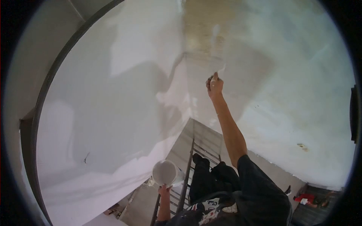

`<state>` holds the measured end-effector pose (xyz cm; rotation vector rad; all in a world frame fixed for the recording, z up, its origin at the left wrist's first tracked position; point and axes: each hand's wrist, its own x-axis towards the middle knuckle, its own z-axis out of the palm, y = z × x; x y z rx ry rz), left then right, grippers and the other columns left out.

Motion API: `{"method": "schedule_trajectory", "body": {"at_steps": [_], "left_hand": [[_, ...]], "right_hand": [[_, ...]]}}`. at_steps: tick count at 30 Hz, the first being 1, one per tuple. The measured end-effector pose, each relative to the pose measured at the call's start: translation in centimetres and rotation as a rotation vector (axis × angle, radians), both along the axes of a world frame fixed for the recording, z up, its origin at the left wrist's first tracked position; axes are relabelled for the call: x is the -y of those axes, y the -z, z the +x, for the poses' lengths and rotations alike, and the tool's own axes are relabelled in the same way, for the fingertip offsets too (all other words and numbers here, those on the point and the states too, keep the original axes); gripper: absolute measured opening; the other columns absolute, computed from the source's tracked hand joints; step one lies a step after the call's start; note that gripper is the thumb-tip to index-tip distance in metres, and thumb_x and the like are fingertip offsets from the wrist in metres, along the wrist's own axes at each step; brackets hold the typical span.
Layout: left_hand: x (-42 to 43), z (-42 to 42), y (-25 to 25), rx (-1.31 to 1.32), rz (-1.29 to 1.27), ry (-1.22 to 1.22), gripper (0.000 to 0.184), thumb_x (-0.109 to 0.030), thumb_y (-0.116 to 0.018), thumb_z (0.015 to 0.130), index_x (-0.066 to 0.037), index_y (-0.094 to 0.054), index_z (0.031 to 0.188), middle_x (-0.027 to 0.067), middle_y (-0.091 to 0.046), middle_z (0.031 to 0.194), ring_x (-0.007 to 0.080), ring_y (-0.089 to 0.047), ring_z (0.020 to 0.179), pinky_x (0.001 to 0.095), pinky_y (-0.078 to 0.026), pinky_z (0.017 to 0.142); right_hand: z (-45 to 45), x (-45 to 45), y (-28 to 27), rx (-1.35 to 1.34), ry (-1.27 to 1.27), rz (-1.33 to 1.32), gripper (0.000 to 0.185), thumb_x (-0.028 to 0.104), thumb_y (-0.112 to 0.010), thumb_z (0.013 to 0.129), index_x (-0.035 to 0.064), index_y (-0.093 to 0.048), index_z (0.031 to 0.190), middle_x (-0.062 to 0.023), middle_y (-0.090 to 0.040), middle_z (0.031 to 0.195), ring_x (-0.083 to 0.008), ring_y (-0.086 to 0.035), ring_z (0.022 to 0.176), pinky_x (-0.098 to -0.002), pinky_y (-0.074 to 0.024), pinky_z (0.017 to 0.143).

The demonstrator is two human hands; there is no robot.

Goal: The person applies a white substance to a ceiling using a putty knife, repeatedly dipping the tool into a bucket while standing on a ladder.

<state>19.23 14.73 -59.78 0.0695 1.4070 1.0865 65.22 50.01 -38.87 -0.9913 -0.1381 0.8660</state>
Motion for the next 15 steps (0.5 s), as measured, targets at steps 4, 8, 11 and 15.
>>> {"method": "schedule_trajectory", "body": {"at_steps": [4, 8, 11, 15], "left_hand": [[0.5, -1.2, 4.6, 0.001, -0.054, -0.061, 0.040, -0.006, -0.050, 0.072, 0.007, -0.033, 0.106, 0.0164, -0.044, 0.101, 0.0290, -0.052, 0.083, 0.0438, -0.052, 0.062], [0.3, -0.8, 4.3, 0.021, -0.047, -0.065, 0.040, -0.006, -0.051, 0.074, 0.007, -0.033, 0.107, 0.0167, -0.044, 0.101, 0.0296, -0.052, 0.083, 0.0442, -0.051, 0.063], [0.6, -0.3, 2.9, 0.033, 0.022, -0.066, 0.039, -0.007, -0.052, 0.074, 0.007, -0.035, 0.106, 0.0164, -0.046, 0.098, 0.0292, -0.053, 0.081, 0.0445, -0.051, 0.062], [0.9, 0.0, 1.0, -0.010, 0.175, 0.024, 0.037, -0.007, -0.052, 0.074, 0.006, -0.036, 0.106, 0.0161, -0.048, 0.096, 0.0285, -0.054, 0.078, 0.0446, -0.050, 0.062]], "right_hand": [[-0.8, 0.1, -8.2, 0.139, -0.029, 0.090, 0.035, 0.026, -0.036, 0.087, 0.0073, -0.034, 0.058, -0.0018, -0.035, 0.048, -0.0109, -0.034, 0.037, -0.0236, -0.0251, 0.032], [-1.2, 1.7, -9.0, 0.385, -0.040, 0.021, 0.035, 0.027, -0.036, 0.088, 0.0069, -0.036, 0.058, -0.0009, -0.036, 0.047, -0.0104, -0.034, 0.037, -0.0234, -0.0256, 0.033], [-0.2, 0.7, -4.9, 0.603, 0.015, -0.010, 0.035, 0.026, -0.036, 0.088, 0.0056, -0.038, 0.059, -0.0012, -0.036, 0.046, -0.0106, -0.033, 0.037, -0.0241, -0.0271, 0.034], [4.0, -1.2, 7.2, 1.041, 0.123, -0.213, 0.035, 0.031, -0.037, 0.087, 0.0088, -0.035, 0.060, 0.0019, -0.032, 0.046, -0.0065, -0.031, 0.033, -0.0221, -0.0244, 0.029]]}}
